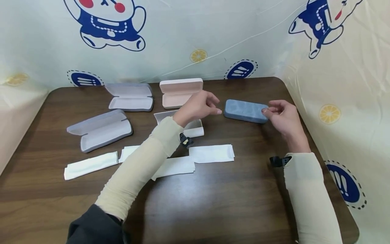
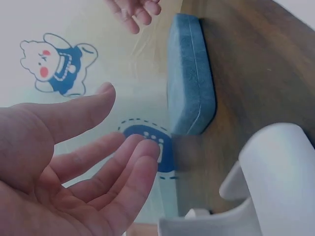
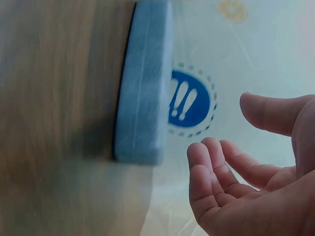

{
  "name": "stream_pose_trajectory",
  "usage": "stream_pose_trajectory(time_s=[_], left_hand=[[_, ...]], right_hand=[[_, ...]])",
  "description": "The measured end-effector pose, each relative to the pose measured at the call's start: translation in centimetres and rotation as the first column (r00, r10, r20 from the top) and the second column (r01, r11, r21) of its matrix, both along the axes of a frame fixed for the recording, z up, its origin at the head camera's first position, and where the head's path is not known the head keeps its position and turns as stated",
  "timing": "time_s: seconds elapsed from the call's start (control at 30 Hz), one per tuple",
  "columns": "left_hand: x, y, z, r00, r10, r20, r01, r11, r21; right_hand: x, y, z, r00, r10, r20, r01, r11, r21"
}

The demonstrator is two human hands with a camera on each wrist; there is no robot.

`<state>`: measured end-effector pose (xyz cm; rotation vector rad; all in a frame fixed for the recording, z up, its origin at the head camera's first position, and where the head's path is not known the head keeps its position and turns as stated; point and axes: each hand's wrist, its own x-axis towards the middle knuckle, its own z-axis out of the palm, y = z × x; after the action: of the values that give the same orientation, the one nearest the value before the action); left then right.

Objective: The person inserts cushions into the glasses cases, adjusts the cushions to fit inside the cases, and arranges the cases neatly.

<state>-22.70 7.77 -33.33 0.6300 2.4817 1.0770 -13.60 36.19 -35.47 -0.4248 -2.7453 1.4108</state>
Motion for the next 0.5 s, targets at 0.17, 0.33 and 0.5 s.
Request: stream_pose_trajectory(time_s=[0.17, 0.33, 0.5], left_hand=[[1.3, -2.4, 0.2, 0.999, -0.042, -0.013, 0.042, 0.999, 0.009], [2.8, -4.8, 0.2, 0.997, -0.071, -0.025, 0.071, 0.997, 0.022], [4.2, -6.4, -0.2, 0.992, -0.094, -0.086, 0.092, 0.995, -0.03]], right_hand=[[1.2, -1.9, 0.6, 0.996, 0.08, -0.036, -0.078, 0.996, 0.047], [2.0, -3.6, 0.5, 0.988, 0.154, -0.032, -0.152, 0.987, 0.05], [2.6, -5.0, 0.2, 0.978, 0.21, 0.008, -0.21, 0.977, 0.031]])
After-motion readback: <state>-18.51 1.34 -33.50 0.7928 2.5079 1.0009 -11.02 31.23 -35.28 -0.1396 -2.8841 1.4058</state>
